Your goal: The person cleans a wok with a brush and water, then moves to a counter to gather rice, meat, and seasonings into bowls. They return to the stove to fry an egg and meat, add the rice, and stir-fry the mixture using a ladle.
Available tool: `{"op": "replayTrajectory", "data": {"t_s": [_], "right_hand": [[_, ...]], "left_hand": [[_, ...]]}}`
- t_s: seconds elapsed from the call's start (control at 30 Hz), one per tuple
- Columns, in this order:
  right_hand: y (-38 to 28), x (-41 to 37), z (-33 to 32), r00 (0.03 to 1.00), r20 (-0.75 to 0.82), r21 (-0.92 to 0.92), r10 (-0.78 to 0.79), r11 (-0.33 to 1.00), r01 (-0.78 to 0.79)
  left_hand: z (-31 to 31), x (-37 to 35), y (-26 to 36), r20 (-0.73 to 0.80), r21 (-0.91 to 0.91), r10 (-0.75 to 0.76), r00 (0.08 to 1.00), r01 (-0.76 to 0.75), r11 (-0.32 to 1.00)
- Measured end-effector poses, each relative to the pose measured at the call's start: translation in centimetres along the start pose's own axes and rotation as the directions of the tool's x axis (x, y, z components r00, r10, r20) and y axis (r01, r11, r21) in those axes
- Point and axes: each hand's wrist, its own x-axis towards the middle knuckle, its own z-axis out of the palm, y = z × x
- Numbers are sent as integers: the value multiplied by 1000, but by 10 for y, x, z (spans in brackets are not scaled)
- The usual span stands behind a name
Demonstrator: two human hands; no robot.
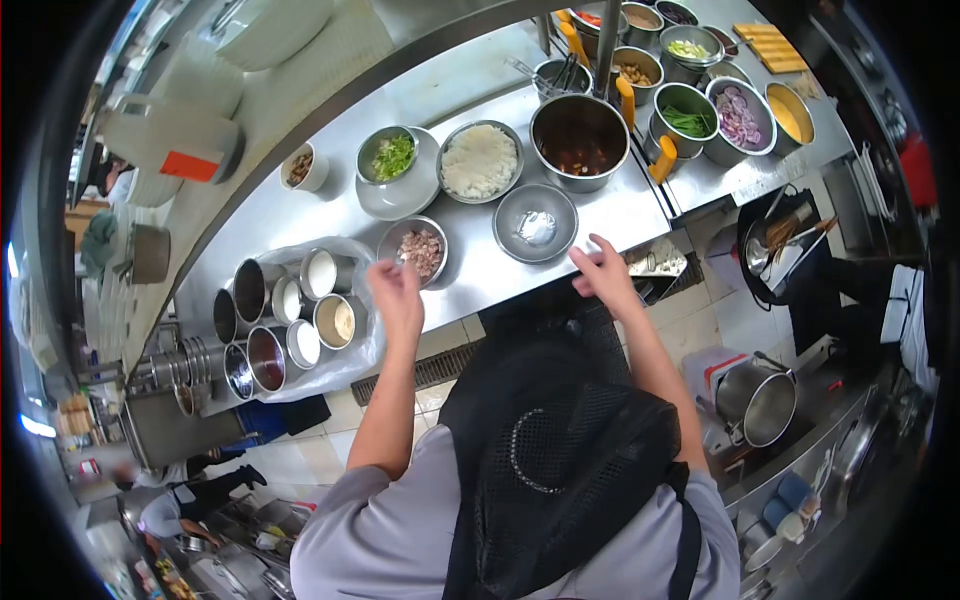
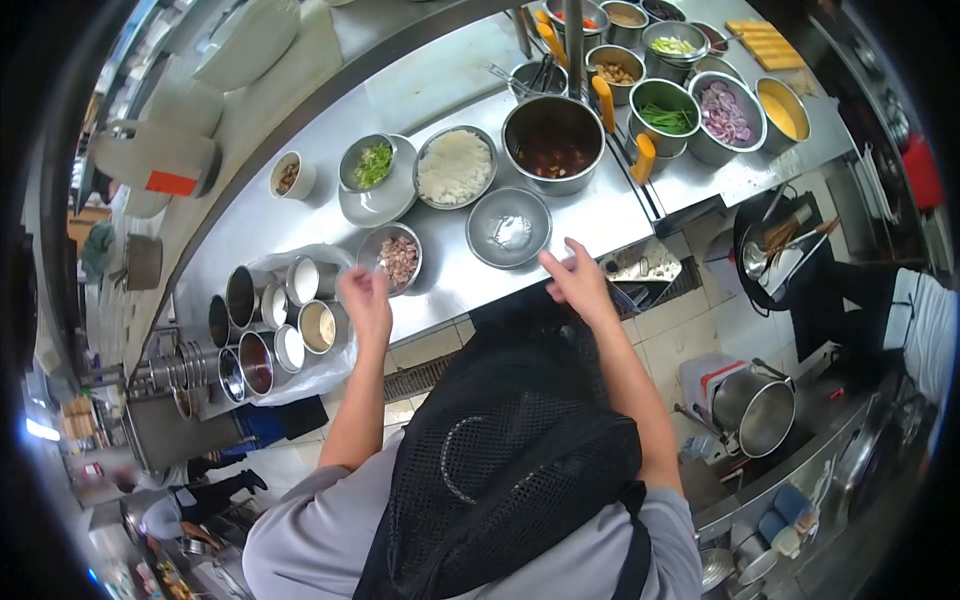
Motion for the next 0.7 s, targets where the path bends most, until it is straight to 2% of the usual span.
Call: {"op": "replayTrajectory", "data": {"t_s": [0.03, 0.07, 0.1, 0.13, 0.2, 0.27, 0.3, 0.33, 0.37, 0.4, 0.43, 0.5, 0.53, 0.57, 0.6, 0.63, 0.67, 0.7], "right_hand": [[6, 18, 17, 999, 15, 93, -31, 995, 29], [16, 37, 30, 998, 26, 186, -63, 981, 57], [28, 52, 37, 999, 54, 188, -2, 982, -8], [25, 48, 35, 998, 55, 184, -8, 983, -2], [4, 26, 24, 997, 35, -256, -74, 963, 80], [-22, -2, 10, 997, 76, -11, 14, 1000, -14], [-39, -6, 6, 997, 70, 67, -41, 997, 36], [-55, -10, 4, 994, 58, 145, -91, 986, 82], [-79, -2, 2, 997, 71, 31, -10, 1000, 8], [-101, 9, 11, 978, 75, 74, -194, 979, 189], [-123, 30, 26, 974, 92, 181, -209, 965, 190], [-162, 80, 56, 965, 171, 168, -201, 971, 172], [-176, 106, 77, 971, 137, 129, -197, 975, 180], [-173, 148, 99, 980, 94, 244, -178, 958, 150], [-180, 176, 119, 992, 51, 288, -117, 953, 98], [-176, 214, 136, 985, 88, 309, -147, 944, 113], [-161, 265, 156, 978, 107, 422, -177, 899, 117], [-154, 302, 177, 989, 74, 396, -127, 914, 88]], "left_hand": [[14, 12, 7, 211, -156, -136, 968, 171, 973], [30, 27, 15, 431, -268, -221, 875, 358, 895], [54, 38, 14, 440, -340, -266, 858, 433, 835], [80, 48, 7, 455, -409, -306, 836, 502, 762], [120, 73, -1, 474, -470, -472, 743, 667, 578], [147, 95, -16, 553, -526, -432, 713, 700, 483], [159, 96, -17, 476, -597, -440, 762, 647, 474], [158, 93, -1, 438, -617, -474, 764, 639, 460], [160, 88, -7, 443, -596, -398, 803, 596, 538], [162, 84, -13, 454, -577, -316, 833, 545, 608], [157, 77, -9, 523, -654, -248, 815, 571, 497], [142, 50, -19, 513, -608, -319, 797, 599, 521], [122, 39, -8, 549, -549, -350, 759, 643, 534], [112, 26, -22, 595, -575, -281, 753, 643, 506], [92, 16, -14, 634, -504, -319, 705, 689, 520], [81, 6, -25, 659, -465, -306, 687, 692, 552], [72, -1, -31, 671, -443, -310, 674, 699, 561], [60, -4, -22, 669, -460, -293, 683, 690, 559]]}}
